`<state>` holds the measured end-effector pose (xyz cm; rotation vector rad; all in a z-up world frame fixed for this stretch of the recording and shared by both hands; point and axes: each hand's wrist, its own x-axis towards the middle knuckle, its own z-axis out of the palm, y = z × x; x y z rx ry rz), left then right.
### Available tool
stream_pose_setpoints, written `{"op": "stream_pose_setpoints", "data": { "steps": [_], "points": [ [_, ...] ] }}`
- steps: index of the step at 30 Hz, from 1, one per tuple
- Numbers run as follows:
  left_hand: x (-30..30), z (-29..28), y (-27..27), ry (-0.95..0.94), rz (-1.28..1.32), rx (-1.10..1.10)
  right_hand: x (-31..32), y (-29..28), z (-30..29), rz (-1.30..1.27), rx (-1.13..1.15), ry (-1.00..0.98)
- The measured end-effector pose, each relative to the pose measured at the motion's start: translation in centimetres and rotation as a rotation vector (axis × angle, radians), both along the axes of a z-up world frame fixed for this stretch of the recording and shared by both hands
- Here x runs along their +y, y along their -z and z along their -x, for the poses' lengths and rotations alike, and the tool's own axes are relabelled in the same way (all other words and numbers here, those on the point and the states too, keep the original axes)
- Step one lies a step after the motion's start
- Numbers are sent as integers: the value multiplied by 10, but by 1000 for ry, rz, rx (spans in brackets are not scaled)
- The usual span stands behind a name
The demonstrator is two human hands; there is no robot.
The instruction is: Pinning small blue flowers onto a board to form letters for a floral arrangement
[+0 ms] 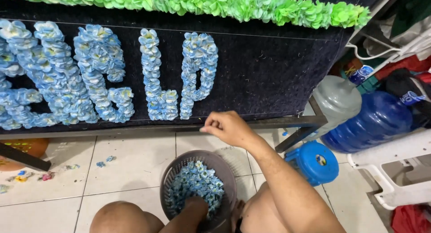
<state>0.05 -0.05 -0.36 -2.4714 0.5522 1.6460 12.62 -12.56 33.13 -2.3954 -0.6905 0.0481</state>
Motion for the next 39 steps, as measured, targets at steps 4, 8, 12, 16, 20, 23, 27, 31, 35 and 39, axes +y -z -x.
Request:
{"op": "stream_pose_setpoints", "data": {
  "steps": [4, 8, 12, 16, 20, 23, 27, 31, 35, 39],
  "points": [
    [4, -2, 3, 15, 133, -2, -12, 1, 3, 120, 118, -16],
    [1, -12, 36, -13, 276, -51, -19, 3, -1, 154, 148, -36],
    [2, -21, 78, -1, 502, -91, -20, 1, -2, 178, 187, -26],
    [25, -22, 2, -812, 579, 217, -19, 1, -1, 220, 207, -35],
    [33, -37, 6, -626, 710, 277, -22, 7, -3, 232, 219, -84],
    [49, -43, -37, -698, 947, 190, -24, 6, -2, 257, 256, -80],
    [30, -58, -161, -1340, 1077, 441, -30, -2, -1, 230, 311, -50],
    [30, -91, -193, -1332, 1480, 228, -38, -8, 1, 83, 218, -46],
    [46, -104, -257, -1463, 1718, -36, -28, -2, 0, -396, 388, 37],
    [70, -93, -311, -1567, 1759, 12, -16, 4, 1, -734, 474, 49]
  ]
}}
